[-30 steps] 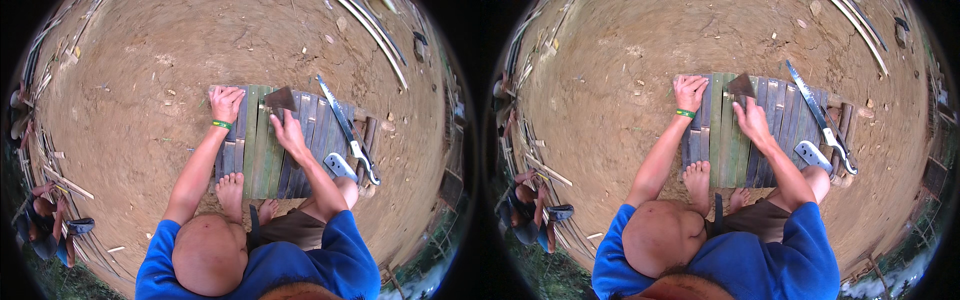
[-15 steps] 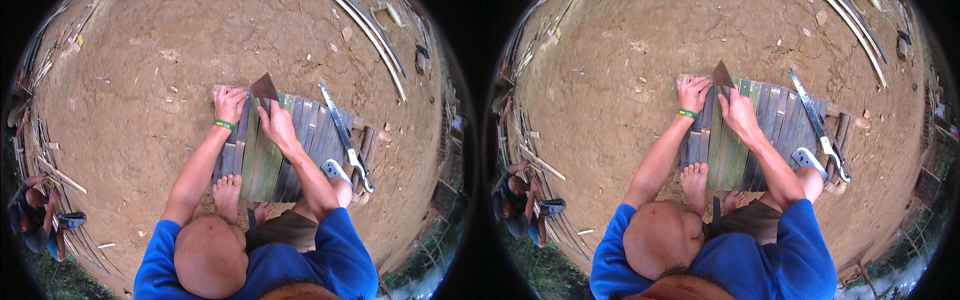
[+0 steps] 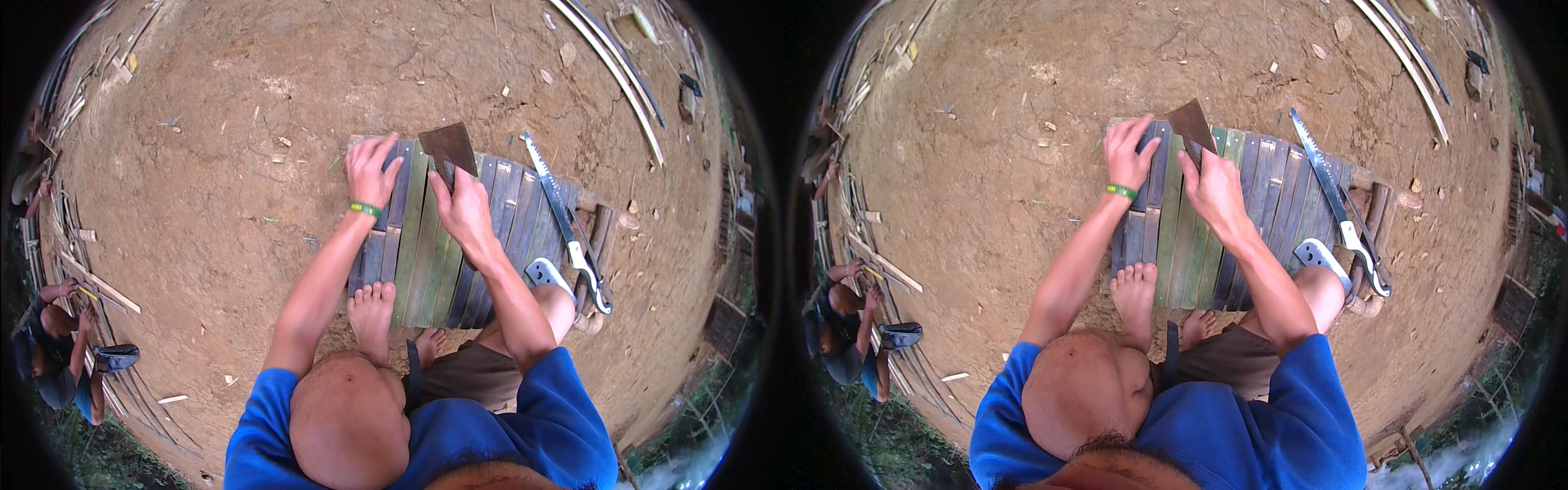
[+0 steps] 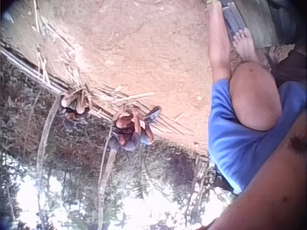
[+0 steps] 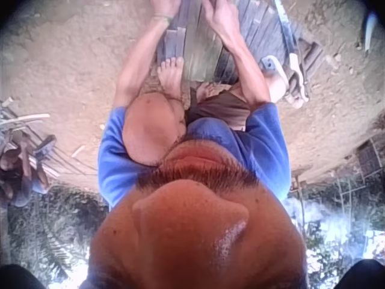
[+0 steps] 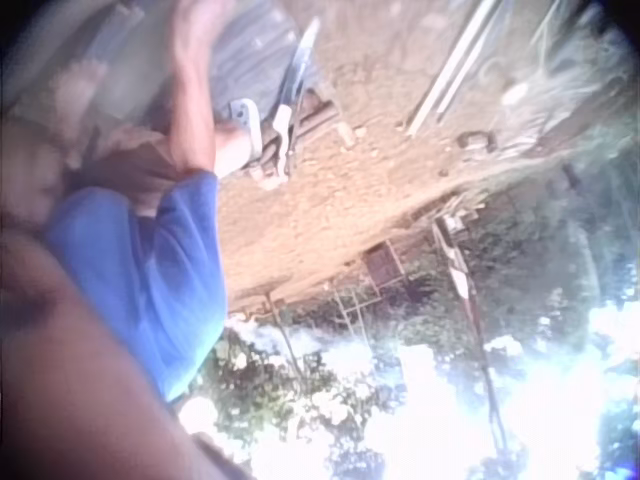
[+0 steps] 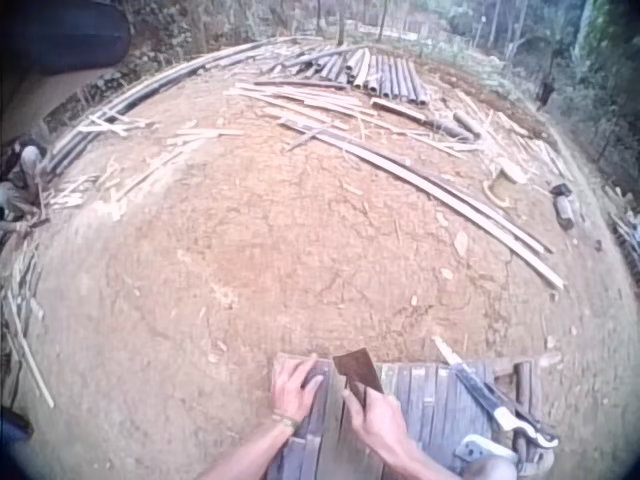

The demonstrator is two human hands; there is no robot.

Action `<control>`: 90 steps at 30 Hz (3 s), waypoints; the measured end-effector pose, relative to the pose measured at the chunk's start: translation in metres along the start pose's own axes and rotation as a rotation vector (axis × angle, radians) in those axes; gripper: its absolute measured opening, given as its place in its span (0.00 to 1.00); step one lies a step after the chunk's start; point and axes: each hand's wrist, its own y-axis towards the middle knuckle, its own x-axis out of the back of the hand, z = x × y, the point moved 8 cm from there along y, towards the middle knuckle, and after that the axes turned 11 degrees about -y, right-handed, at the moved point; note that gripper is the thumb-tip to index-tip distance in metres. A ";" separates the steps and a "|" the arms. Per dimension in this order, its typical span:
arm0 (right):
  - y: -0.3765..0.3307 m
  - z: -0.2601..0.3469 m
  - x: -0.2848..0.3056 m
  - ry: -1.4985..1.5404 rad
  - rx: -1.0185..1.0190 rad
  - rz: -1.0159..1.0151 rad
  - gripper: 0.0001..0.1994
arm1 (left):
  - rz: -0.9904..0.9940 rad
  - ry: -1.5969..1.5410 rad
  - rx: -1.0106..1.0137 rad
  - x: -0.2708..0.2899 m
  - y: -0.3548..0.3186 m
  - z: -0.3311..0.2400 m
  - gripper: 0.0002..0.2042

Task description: The person works on a small wooden structure made of slats, using a hammer to tap pieces into place and a knife to scrape or smooth the surface. They also handle a black plastic bag and move the wooden structure to a different spot on the ground.

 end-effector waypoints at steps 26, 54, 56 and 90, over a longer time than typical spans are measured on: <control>0.015 -0.015 -0.038 -0.119 0.162 -0.042 0.17 | 0.182 0.453 0.216 -0.016 -0.051 -0.014 0.36; 0.032 -0.022 -0.052 -0.233 0.103 0.102 0.15 | 0.141 0.451 0.222 -0.015 -0.054 -0.008 0.41; 0.028 -0.011 -0.045 -0.118 0.139 -0.011 0.16 | 0.142 0.435 0.228 -0.012 -0.048 -0.006 0.41; -0.049 -0.060 -0.021 0.254 -0.197 0.187 0.21 | -0.062 0.280 0.167 0.133 -0.177 0.076 0.07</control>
